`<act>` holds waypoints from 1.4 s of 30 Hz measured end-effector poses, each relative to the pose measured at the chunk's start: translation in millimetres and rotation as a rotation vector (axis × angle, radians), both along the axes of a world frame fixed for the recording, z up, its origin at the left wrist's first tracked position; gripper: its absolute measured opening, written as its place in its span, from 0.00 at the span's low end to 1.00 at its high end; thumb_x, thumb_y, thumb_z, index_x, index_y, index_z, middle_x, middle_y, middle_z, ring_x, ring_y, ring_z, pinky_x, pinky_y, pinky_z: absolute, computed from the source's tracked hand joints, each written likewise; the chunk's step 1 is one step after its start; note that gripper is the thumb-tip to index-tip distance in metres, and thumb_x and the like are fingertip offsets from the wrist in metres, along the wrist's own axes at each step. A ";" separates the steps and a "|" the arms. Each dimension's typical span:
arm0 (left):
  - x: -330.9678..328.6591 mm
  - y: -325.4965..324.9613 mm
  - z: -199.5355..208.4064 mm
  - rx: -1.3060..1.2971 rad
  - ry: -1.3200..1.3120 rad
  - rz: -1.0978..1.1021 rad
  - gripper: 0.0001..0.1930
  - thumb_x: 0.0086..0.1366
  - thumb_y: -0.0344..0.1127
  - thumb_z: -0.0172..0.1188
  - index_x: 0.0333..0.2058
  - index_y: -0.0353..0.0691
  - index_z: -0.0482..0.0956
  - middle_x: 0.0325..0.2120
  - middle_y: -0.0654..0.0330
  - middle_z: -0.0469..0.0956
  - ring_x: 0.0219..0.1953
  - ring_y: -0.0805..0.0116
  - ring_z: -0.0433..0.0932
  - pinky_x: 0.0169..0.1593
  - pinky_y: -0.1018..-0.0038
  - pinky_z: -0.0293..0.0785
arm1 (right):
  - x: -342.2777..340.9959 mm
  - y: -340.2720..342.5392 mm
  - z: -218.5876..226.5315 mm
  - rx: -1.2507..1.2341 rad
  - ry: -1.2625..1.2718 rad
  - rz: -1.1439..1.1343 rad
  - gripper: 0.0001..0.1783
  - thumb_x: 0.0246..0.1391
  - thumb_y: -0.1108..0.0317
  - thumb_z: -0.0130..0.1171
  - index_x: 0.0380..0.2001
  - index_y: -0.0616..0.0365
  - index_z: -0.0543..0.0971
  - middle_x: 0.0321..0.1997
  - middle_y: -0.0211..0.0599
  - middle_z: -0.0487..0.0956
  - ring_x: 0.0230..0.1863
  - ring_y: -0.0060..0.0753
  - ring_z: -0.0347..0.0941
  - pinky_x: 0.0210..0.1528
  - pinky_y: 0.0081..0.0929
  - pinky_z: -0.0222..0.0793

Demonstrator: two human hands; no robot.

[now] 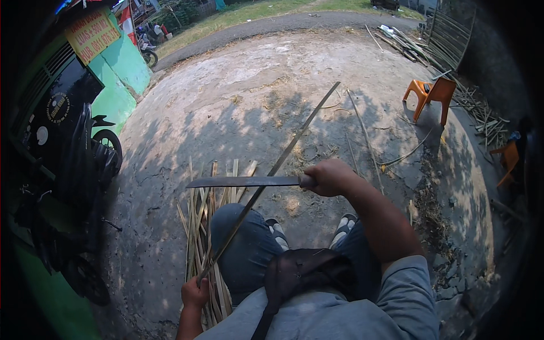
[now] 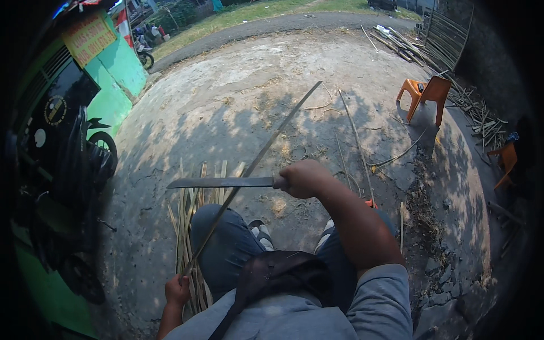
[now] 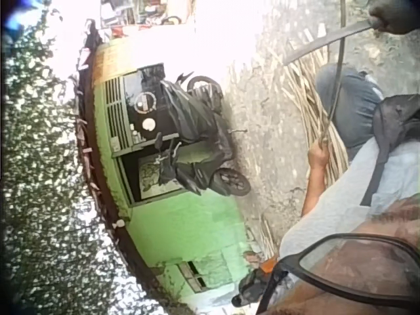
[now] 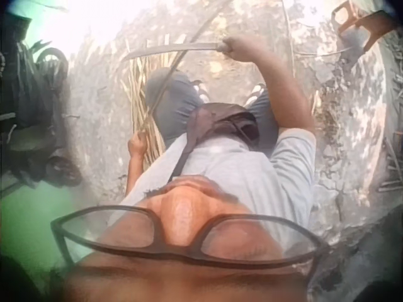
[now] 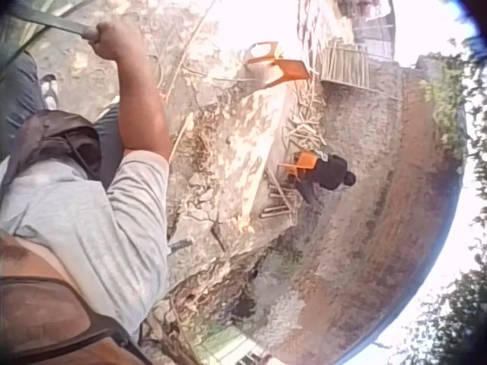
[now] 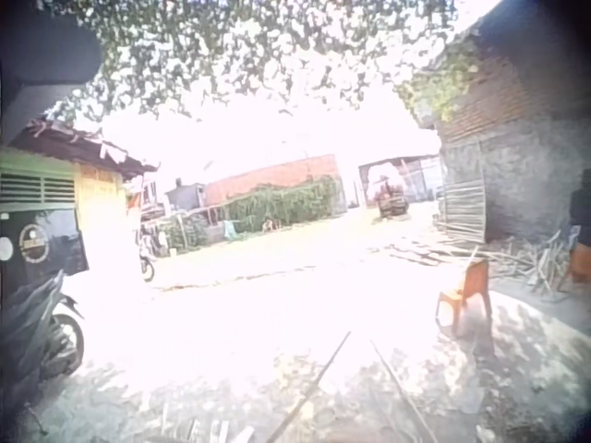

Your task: The person holds a bamboo strip and shaves down its length using a machete, then sets the blade aside and bends the bamboo strip by hand.

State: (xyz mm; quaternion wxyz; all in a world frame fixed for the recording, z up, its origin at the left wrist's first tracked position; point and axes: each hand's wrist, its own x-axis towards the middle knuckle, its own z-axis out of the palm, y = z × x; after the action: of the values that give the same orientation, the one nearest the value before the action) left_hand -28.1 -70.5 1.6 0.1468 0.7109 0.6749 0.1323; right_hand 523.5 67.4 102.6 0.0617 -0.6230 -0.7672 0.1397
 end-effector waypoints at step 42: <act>17.5 -2.5 -30.4 0.188 -0.001 0.049 0.42 0.67 0.77 0.47 0.24 0.36 0.76 0.17 0.44 0.75 0.26 0.36 0.79 0.29 0.51 0.70 | 2.8 -2.1 -12.4 0.019 0.013 0.016 0.08 0.53 0.62 0.61 0.35 0.46 0.85 0.35 0.40 0.85 0.40 0.51 0.84 0.43 0.47 0.78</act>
State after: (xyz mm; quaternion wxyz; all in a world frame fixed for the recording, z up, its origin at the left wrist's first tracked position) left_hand -10.6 -72.9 -28.7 0.0762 0.7050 0.6765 0.1989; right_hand 526.3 65.3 90.1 0.0716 -0.6153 -0.7731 0.1368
